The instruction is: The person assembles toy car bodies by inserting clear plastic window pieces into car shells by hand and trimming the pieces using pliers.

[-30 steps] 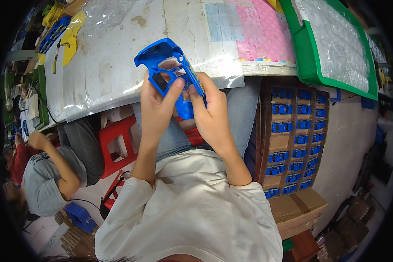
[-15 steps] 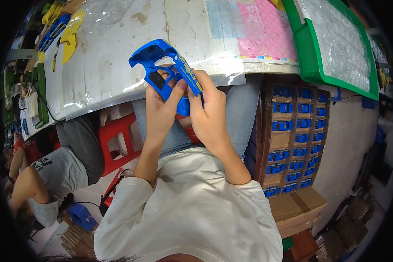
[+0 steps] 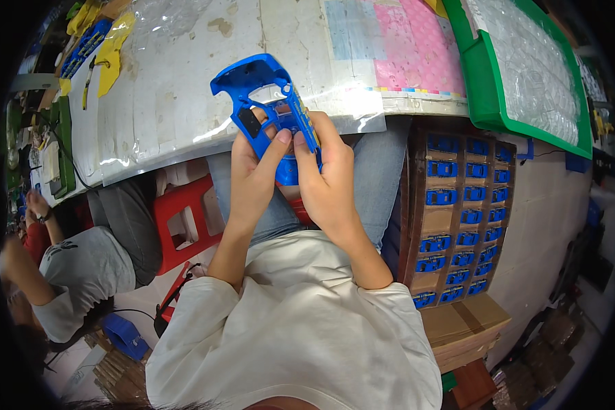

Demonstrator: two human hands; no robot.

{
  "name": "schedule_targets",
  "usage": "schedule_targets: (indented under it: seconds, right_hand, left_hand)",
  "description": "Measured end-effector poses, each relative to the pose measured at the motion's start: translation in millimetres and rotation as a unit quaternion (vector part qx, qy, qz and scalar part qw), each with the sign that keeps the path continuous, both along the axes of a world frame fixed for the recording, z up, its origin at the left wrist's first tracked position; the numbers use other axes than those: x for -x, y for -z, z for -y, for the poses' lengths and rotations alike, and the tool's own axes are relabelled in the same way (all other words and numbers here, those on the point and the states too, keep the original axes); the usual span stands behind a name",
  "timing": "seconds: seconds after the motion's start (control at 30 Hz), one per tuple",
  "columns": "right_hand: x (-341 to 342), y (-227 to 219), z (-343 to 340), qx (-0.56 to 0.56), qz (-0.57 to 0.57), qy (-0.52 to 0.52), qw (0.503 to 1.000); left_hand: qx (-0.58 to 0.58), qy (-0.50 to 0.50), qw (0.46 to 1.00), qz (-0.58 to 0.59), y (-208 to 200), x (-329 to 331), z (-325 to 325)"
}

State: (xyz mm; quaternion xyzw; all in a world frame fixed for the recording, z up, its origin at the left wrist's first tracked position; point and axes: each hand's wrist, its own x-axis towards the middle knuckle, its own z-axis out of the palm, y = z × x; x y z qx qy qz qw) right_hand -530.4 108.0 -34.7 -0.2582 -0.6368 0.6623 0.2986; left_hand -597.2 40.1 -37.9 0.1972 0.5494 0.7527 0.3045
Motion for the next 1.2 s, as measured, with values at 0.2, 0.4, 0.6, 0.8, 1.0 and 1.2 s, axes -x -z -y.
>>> schedule_targets:
  seconds: [0.2, 0.4, 0.6, 0.8, 1.0, 1.2]
  right_hand:
    - [-0.6, 1.4, -2.4, -0.015, 0.004, 0.004, 1.000]
    - [-1.9, 5.5, -1.8, -0.022, 0.002, 0.013, 1.000]
    - [-2.1, 5.0, 0.6, -0.044, 0.010, 0.024, 0.999]
    - [-2.5, 5.1, 1.2, -0.068, 0.032, 0.024, 0.997]
    - [-0.9, 3.2, 3.1, -0.049, 0.018, 0.046, 0.998]
    - [-1.5, -4.3, 3.7, 0.051, -0.043, 0.019, 0.998]
  left_hand:
    - [-0.025, -0.001, 0.999, 0.029, 3.3, -4.9, -3.7]
    - [-0.028, 0.013, 0.999, 0.039, 5.9, -2.5, -5.8]
    - [-0.054, 0.000, 0.997, 0.064, 11.9, -4.2, -6.2]
    - [-0.063, -0.022, 0.995, 0.076, 15.2, -7.7, -7.2]
    - [-0.037, -0.001, 0.998, 0.048, 6.9, -3.3, -5.7]
    - [-0.017, -0.029, 0.998, -0.062, 3.4, -2.8, 2.8]
